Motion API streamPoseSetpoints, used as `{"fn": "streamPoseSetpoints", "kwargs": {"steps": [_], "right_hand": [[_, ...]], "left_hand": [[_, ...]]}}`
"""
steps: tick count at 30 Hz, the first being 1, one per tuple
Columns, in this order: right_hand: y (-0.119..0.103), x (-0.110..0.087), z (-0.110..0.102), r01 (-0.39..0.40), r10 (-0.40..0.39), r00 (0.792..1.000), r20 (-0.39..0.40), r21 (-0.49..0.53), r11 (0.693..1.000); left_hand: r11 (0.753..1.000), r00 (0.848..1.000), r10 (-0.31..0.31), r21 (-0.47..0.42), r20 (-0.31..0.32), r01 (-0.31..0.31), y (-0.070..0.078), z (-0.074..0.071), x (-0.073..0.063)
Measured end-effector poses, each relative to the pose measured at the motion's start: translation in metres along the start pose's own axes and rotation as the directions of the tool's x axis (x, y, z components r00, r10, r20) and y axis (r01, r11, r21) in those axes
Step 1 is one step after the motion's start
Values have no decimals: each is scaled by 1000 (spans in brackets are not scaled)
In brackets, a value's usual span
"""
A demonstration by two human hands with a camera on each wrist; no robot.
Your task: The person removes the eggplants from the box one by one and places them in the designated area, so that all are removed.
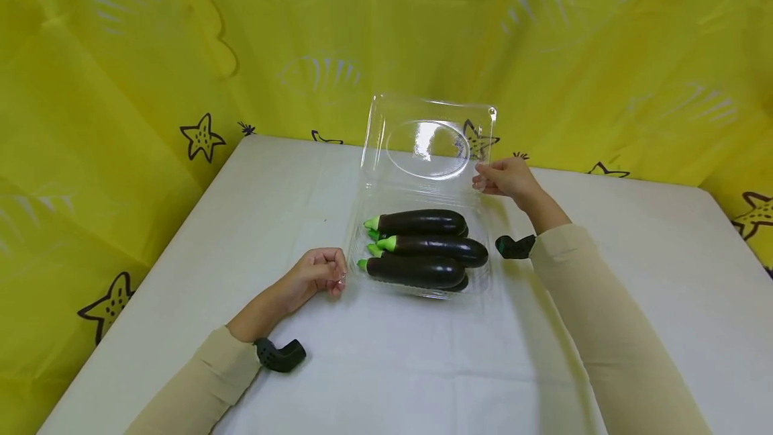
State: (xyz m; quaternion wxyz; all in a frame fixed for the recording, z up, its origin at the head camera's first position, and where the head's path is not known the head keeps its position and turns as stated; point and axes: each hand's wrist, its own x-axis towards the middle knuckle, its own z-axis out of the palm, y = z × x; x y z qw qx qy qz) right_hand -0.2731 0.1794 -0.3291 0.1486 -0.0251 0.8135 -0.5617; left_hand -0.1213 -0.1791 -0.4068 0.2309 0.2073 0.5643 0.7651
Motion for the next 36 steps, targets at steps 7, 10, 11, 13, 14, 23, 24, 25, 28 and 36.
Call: {"fn": "streamPoseSetpoints", "kwargs": {"steps": [7,10,11,13,14,23,24,25,28,36], "right_hand": [[2,-7,-1,-18,18,1000,6,-91,996],[5,-11,-1,-20,22,1000,17,-99,995],[6,-12,-1,-20,23,999,23,-102,995],[7,-13,-1,-27,31,999,35,-102,994],[7,-14,-1,-32,37,998,41,-102,994],[14,-16,2,-64,76,993,88,-136,989],[15,-15,3,-68,81,993,91,-141,988],[16,-15,3,-72,86,992,93,-146,987],[19,-15,4,-80,94,991,99,-137,987],[26,-14,5,-84,98,992,85,-160,984]], "left_hand": [[997,992,-73,29,106,71,3,-6,1],[994,984,-105,36,143,100,5,-7,1],[994,982,-110,34,157,106,5,-7,1],[993,976,-118,29,184,115,6,-9,0],[993,973,-120,26,199,117,6,-10,0],[994,938,-103,12,331,105,7,-15,-1],[994,936,-108,13,335,110,7,-15,-2],[994,934,-109,11,339,112,7,-15,-2],[993,933,-114,9,341,118,6,-15,-2],[992,930,-120,12,347,123,6,-15,-1]]}}
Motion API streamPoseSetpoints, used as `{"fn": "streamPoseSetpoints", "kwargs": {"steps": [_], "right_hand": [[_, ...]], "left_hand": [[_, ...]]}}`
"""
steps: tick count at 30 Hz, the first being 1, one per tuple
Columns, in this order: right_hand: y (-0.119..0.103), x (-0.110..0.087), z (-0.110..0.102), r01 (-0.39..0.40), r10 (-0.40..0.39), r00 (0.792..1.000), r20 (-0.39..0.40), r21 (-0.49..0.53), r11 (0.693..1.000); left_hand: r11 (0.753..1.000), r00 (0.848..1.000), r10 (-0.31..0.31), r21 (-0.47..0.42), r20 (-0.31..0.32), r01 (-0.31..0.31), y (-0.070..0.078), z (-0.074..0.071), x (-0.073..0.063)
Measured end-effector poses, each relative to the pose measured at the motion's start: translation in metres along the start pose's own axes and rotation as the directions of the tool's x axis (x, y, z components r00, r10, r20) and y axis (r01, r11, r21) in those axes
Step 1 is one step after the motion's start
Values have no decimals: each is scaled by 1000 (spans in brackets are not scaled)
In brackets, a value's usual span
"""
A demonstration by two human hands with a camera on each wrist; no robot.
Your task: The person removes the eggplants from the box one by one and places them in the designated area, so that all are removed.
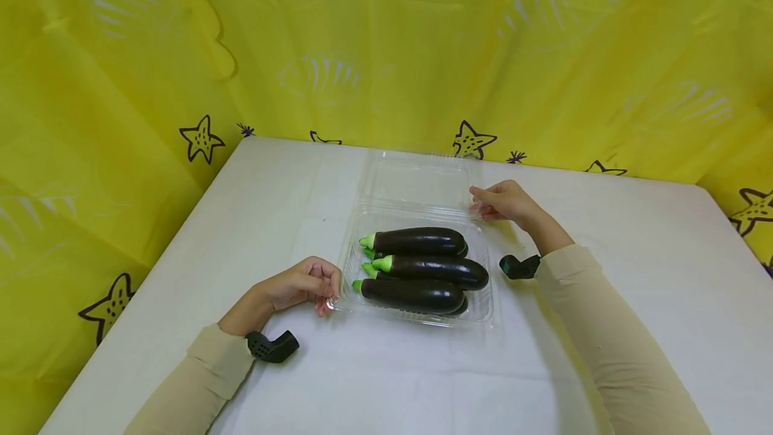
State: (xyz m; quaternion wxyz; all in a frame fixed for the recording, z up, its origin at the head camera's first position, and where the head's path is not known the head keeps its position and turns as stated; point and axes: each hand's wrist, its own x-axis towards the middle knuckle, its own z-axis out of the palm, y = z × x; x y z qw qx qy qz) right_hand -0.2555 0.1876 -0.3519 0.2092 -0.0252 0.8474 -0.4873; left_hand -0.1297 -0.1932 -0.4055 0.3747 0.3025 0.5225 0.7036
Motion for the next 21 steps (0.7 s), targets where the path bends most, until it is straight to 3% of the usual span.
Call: {"fn": "streamPoseSetpoints", "kwargs": {"steps": [7,11,16,21], "right_hand": [[4,0,0,-4,3,1000,-15,-34,999],[0,-7,-4,33,-43,995,-89,-111,993],[-14,-26,-6,136,-214,950,-229,-315,939],[-29,-45,5,281,-364,909,-204,-347,895]], "left_hand": [[1000,1000,4,4,10,-4,0,0,0],[1000,1000,4,1,9,-4,-1,-1,0],[1000,1000,6,0,4,-6,-2,0,1],[1000,1000,2,3,0,-2,-1,0,0]]}}
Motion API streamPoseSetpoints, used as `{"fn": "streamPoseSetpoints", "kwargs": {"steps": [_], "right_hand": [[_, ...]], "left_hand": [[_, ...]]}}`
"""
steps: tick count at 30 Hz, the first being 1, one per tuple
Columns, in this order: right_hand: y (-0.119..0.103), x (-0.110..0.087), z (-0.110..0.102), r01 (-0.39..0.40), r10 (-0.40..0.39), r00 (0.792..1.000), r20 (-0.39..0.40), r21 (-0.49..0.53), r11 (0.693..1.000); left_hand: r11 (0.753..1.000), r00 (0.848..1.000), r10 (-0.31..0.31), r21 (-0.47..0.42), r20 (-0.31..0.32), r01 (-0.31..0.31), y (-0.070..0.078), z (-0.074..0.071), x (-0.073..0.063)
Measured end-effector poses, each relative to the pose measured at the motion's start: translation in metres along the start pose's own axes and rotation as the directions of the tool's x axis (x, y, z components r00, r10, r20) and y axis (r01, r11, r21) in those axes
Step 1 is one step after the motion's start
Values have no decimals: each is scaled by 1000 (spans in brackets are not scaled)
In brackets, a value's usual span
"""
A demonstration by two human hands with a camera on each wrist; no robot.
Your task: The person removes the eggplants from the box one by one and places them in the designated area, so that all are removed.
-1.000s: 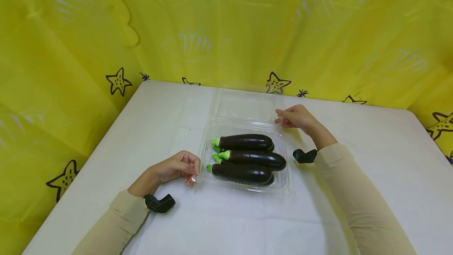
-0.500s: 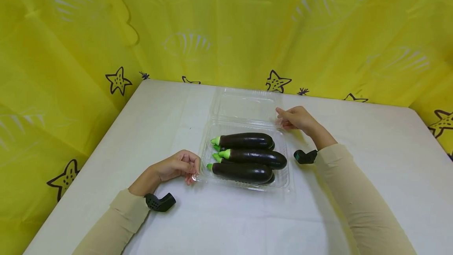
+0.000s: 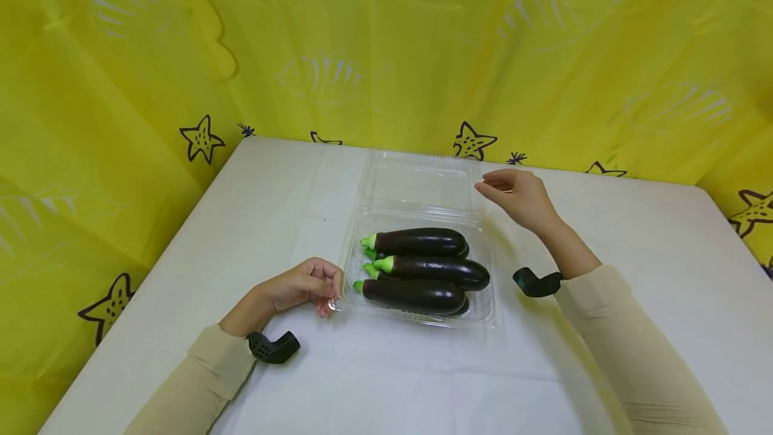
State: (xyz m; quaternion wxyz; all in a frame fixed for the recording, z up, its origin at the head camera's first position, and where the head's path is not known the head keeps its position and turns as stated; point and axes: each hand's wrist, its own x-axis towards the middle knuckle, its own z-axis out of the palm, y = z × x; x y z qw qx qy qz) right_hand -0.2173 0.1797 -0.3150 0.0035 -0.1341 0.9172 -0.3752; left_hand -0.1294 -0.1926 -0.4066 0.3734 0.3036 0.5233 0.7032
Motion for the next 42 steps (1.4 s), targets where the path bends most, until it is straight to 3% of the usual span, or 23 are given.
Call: {"fn": "streamPoseSetpoints", "kwargs": {"steps": [5,10,19,31,42], "right_hand": [[-12,-11,10,86,-87,995,55,24,996],[-21,-22,21,161,-164,985,53,56,985],[-36,-34,35,325,-339,930,141,110,939],[-35,-34,40,419,-402,876,265,-9,908],[-32,-32,43,423,-405,873,274,-9,906]], "left_hand": [[1000,1000,0,4,-1,0,1,-1,0],[1000,1000,-13,7,-11,13,2,-1,1],[1000,1000,-6,5,-9,6,2,0,-1],[1000,1000,-14,9,-14,14,2,0,-1],[1000,1000,0,3,-8,0,1,1,-1]]}}
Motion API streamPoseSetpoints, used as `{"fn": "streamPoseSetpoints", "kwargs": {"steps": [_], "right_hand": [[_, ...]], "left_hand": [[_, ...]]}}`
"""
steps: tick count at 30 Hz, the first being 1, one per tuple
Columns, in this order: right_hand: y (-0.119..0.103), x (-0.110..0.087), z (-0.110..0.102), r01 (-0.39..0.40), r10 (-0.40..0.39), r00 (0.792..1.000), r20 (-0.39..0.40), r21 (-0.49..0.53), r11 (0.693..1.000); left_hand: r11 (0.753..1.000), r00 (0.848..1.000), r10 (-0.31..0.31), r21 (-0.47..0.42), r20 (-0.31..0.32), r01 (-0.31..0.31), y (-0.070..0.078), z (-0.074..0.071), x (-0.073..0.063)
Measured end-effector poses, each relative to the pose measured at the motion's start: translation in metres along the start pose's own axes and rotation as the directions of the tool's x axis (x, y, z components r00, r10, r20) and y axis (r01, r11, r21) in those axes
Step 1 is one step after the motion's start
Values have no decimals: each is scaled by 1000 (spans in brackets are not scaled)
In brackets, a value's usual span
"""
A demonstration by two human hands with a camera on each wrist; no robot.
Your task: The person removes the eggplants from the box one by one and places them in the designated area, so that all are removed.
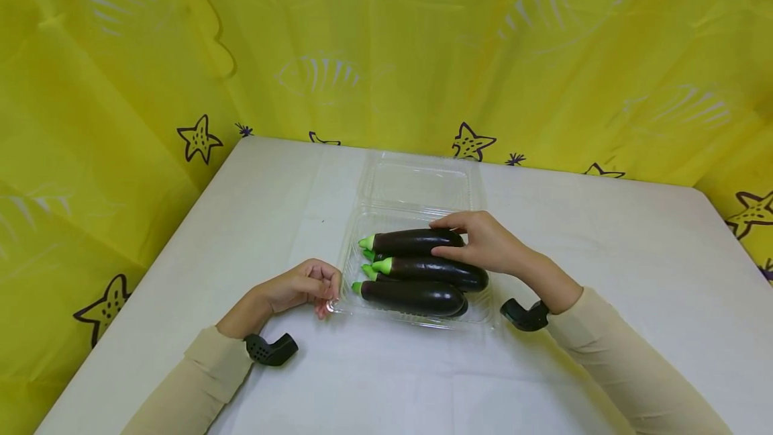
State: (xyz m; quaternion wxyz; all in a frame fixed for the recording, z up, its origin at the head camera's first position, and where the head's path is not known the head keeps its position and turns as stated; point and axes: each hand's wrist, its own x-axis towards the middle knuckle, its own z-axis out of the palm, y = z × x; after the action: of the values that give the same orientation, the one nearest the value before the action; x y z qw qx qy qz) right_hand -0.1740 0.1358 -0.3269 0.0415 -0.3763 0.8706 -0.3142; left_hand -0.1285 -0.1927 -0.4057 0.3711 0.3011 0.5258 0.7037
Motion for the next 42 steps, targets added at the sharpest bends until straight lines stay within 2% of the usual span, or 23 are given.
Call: {"fn": "streamPoseSetpoints", "kwargs": {"steps": [5,9,11,13,16,19,24,26,29,31,34,36,38,40,41,42], "right_hand": [[0,-3,-2,7,-7,999,-46,-6,1000],[-2,-11,-11,-28,29,992,-124,13,1000],[-3,-17,-17,-60,66,982,-179,39,997],[-3,-23,-23,-106,120,962,-245,70,992],[-1,-33,-28,-175,219,919,-326,161,971],[2,-41,-32,-217,304,877,-372,257,942],[6,-52,-35,-233,374,829,-416,352,907],[12,-59,-34,-248,405,800,-443,371,895],[30,-71,-30,-303,485,734,-476,410,861],[49,-79,-24,-349,550,676,-490,445,825],[62,-88,-19,-413,652,594,-471,516,750],[60,-92,-19,-439,700,554,-450,557,705],[49,-95,-22,-447,732,535,-421,595,668],[41,-99,-23,-460,753,527,-394,613,643],[37,-101,-23,-472,755,533,-381,607,639],[34,-103,-23,-483,765,530,-367,610,628]], "left_hand": [[1000,1000,2,0,4,-2,0,0,0],[1000,1000,4,-3,7,-4,-1,0,0],[1000,1000,6,-3,6,-6,-1,0,0],[1000,1000,6,-2,5,-6,-1,0,0],[1000,1000,5,2,4,-5,-1,0,-1],[1000,1000,2,9,2,-2,0,-1,-2],[1000,1000,4,8,7,-4,-1,-2,-2],[1000,1000,7,5,12,-7,-2,-2,-1],[1000,1000,10,3,16,-10,-3,-1,0],[1000,1000,9,4,14,-9,-2,-1,1],[1000,1000,5,4,6,-5,-1,0,1],[1000,1000,1,1,2,-1,0,0,1],[1000,1000,-1,-3,0,1,0,0,0],[1000,1000,-3,-6,-1,3,1,0,0],[1000,1000,-3,-6,-1,3,0,0,0],[1000,1000,-4,-6,0,4,0,0,0]]}}
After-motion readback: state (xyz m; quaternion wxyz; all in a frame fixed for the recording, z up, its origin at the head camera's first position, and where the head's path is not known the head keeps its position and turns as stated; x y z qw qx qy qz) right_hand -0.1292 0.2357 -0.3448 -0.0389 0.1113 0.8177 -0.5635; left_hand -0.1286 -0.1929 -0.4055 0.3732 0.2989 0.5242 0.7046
